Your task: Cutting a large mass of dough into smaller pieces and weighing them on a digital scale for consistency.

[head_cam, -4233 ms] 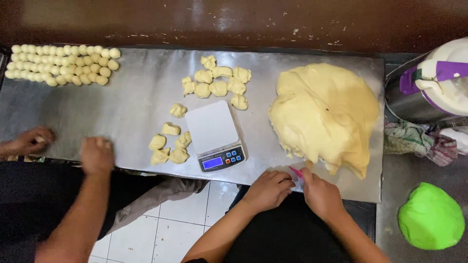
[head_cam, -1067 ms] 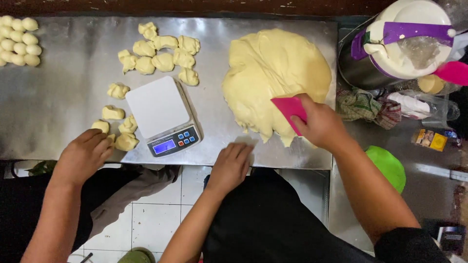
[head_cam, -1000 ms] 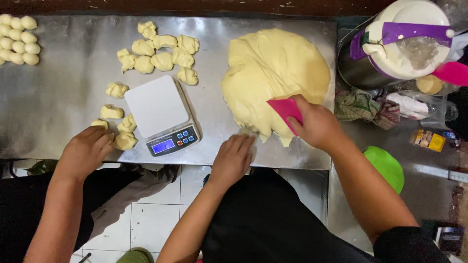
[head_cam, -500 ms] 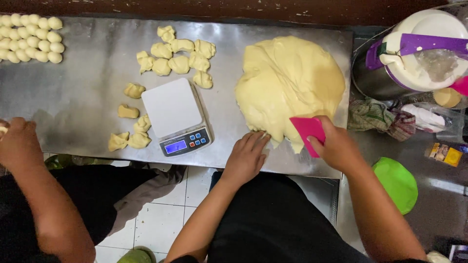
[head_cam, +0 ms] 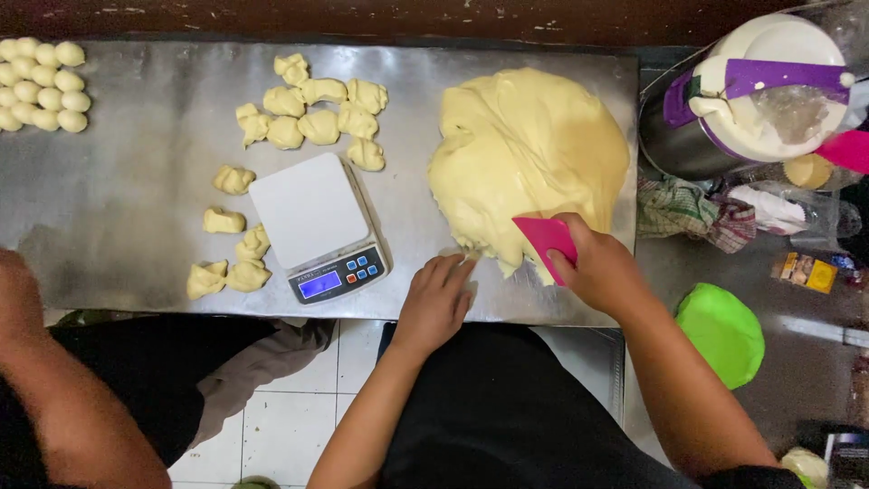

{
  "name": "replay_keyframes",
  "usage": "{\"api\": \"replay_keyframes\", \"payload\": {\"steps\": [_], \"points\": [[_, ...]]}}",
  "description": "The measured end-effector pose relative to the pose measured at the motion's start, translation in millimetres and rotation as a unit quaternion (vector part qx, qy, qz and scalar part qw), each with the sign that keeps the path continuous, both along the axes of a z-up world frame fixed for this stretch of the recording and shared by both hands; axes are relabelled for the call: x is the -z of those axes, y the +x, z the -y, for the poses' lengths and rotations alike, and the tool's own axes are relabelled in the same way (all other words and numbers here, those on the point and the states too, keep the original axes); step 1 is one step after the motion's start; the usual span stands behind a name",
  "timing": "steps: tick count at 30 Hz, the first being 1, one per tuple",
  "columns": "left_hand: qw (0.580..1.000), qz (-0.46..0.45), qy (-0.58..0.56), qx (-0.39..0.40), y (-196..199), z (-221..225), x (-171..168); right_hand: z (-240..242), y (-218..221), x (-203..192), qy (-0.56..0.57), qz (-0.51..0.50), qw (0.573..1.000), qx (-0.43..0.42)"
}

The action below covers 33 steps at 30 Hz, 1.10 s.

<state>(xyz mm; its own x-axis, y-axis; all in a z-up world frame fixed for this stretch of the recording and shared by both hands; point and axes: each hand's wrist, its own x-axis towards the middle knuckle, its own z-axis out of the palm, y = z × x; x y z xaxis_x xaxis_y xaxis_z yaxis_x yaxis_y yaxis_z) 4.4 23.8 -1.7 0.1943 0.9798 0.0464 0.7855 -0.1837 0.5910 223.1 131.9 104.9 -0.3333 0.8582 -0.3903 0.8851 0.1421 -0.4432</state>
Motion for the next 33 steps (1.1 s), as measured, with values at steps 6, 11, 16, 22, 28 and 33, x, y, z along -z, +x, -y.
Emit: {"api": "replay_keyframes", "payload": {"steps": [6, 11, 16, 22, 28, 33], "points": [[0.987, -0.027, 0.154, 0.048, 26.0, -32.7, -4.5, -6.4, -17.7, 5.5, 0.172, 0.026, 0.974, -0.148], [0.969, -0.093, 0.213, 0.085, 40.8, -44.7, 39.0, -19.1, -44.1, 16.0, 0.06, 0.062, 0.977, -0.196], [0.965, -0.139, 0.203, 0.093, 42.4, -35.4, 50.7, -16.4, -61.5, 13.0, -0.115, 0.097, 0.974, -0.167], [0.938, -0.091, 0.33, 0.063, 37.3, -43.6, 39.8, -17.9, -58.4, 52.2, -0.076, 0.064, 0.976, -0.193], [0.907, -0.072, 0.413, 0.033, 15.7, -29.4, 28.6, 6.0, -63.7, 55.2, -0.019, 0.076, 0.984, -0.157], [0.944, -0.056, 0.323, 0.026, -26.0, -0.5, 41.6, 32.4, -38.2, 65.5, -0.058, 0.091, 0.988, -0.109]]}}
